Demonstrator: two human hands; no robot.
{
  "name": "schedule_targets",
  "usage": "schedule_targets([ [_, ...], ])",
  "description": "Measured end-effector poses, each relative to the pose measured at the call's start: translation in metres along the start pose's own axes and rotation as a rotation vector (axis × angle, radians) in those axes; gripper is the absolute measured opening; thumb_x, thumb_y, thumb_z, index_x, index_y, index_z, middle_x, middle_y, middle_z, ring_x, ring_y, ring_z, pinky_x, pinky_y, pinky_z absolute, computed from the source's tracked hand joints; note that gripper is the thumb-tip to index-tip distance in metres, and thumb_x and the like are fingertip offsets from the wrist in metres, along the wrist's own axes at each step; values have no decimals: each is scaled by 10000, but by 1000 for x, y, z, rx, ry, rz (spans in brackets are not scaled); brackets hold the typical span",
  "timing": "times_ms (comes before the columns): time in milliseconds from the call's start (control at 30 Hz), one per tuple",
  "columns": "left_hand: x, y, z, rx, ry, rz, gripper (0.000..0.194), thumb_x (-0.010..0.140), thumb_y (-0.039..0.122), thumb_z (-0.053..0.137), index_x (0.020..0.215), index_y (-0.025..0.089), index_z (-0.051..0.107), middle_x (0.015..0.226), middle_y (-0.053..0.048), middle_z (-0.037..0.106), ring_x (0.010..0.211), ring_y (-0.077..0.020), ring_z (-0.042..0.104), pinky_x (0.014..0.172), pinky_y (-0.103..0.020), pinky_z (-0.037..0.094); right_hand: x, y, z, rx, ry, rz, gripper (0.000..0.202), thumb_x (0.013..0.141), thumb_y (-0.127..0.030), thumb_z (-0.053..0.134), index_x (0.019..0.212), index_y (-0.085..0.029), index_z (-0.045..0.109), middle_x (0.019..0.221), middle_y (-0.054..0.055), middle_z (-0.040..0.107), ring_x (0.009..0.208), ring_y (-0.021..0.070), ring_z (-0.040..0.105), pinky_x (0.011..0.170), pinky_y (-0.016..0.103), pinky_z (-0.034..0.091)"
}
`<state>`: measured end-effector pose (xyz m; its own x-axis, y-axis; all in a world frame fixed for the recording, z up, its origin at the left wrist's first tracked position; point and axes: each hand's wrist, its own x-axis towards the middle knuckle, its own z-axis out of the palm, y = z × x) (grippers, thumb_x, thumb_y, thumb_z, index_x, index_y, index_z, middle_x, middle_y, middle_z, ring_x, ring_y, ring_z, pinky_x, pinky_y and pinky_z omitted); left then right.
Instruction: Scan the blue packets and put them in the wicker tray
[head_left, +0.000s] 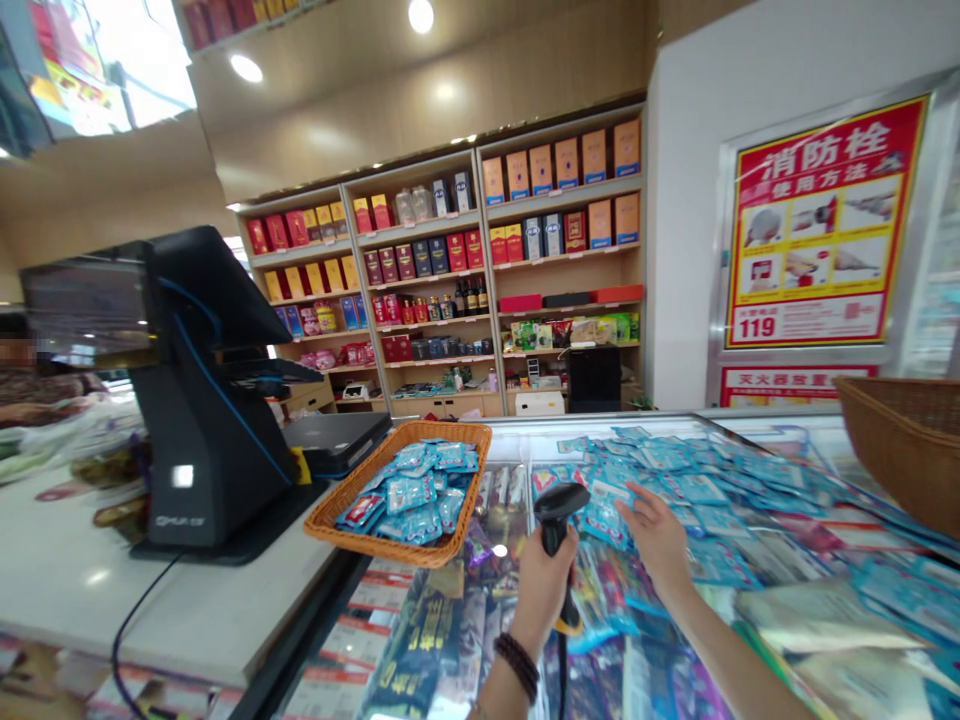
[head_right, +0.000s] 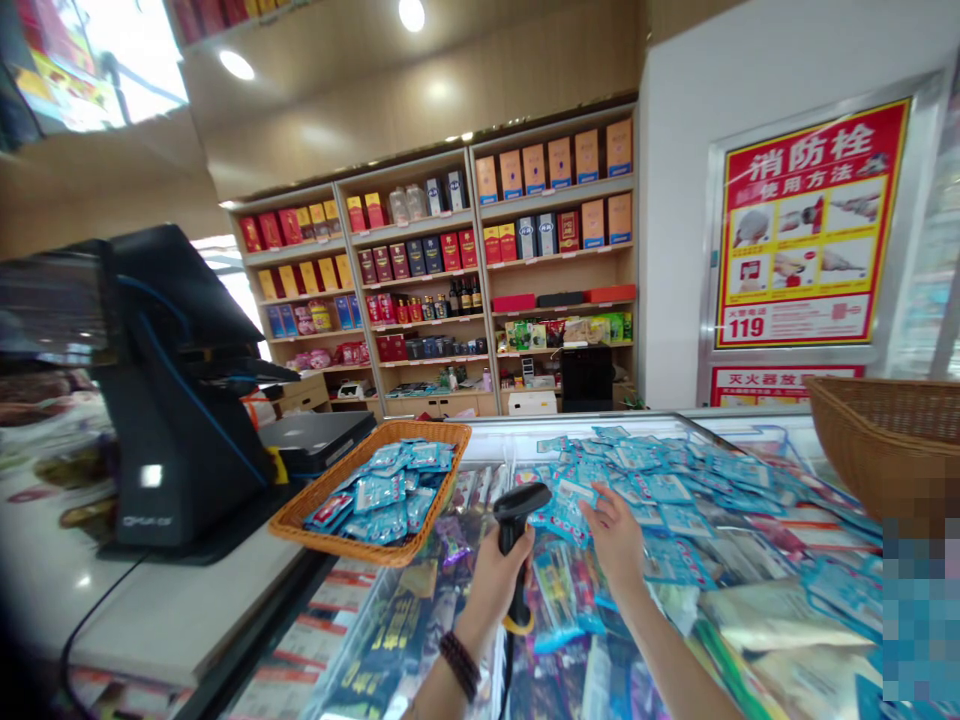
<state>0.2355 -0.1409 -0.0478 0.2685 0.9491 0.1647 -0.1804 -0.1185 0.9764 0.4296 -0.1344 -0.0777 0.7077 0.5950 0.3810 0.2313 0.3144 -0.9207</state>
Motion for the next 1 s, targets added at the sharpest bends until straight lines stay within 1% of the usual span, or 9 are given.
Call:
schedule_targets([
  [200, 1, -3, -1, 0, 1, -4, 574, 690, 734, 802, 721, 222, 546, 493, 57, 498, 390, -102, 461, 436, -249, 392, 0, -6, -3, -12, 45, 45, 654, 639, -625, 754, 1109, -171, 729, 899, 122, 814, 794, 316, 774, 752, 430, 604],
  [433, -1, -1, 0, 12, -29, -16, 547, 700, 701, 797, 726, 209, 558, 493, 54, 497, 396, -100, 460, 438, -244, 398, -3, -15, -4, -79, 58, 73, 655, 649, -636, 718, 1100, -162, 758, 954, 175, 832, 923, 367, 787, 822, 459, 609],
  [533, -2, 1, 0, 12, -30, -25, 551, 687, 702, 802, 729, 211, 554, 494, 51, 505, 392, -98, 459, 433, -242, 389, -3, -16, -4, -68, 66, 75, 647, 635, -631, 723, 1074, -157, 760, 949, 182, 832, 910, 370, 786, 818, 458, 614],
  [667, -3, 2, 0, 5, -41, -31, 541, 692, 692, 808, 729, 216, 555, 490, 50, 509, 384, -99, 452, 428, -246, 379, -3, -15, -4, -43, 69, 64, 587, 616, -623, 743, 1006, -185, 751, 896, 153, 827, 875, 351, 785, 809, 443, 617],
  [833, -3, 1, 1, -5, -31, -32, 562, 671, 714, 819, 726, 229, 541, 485, 58, 501, 385, -106, 456, 423, -253, 399, -3, -17, -3, -48, 70, 53, 584, 606, -679, 760, 966, -220, 730, 857, 123, 817, 841, 330, 778, 756, 420, 612],
  [933, -3, 1, 1, -23, 2, -11, 587, 663, 734, 817, 704, 230, 521, 481, 63, 482, 376, -97, 447, 423, -251, 396, -2, -15, -3, -42, 97, 77, 618, 567, -711, 773, 929, -214, 708, 864, 138, 813, 836, 346, 776, 740, 431, 611],
  [1000, -3, 3, -2, -60, 15, 6, 593, 666, 742, 813, 715, 217, 541, 485, 66, 476, 372, -88, 433, 424, -247, 385, -1, -10, -5, -42, 127, 107, 608, 547, -707, 782, 893, -214, 695, 869, 148, 809, 825, 363, 771, 748, 461, 612],
])
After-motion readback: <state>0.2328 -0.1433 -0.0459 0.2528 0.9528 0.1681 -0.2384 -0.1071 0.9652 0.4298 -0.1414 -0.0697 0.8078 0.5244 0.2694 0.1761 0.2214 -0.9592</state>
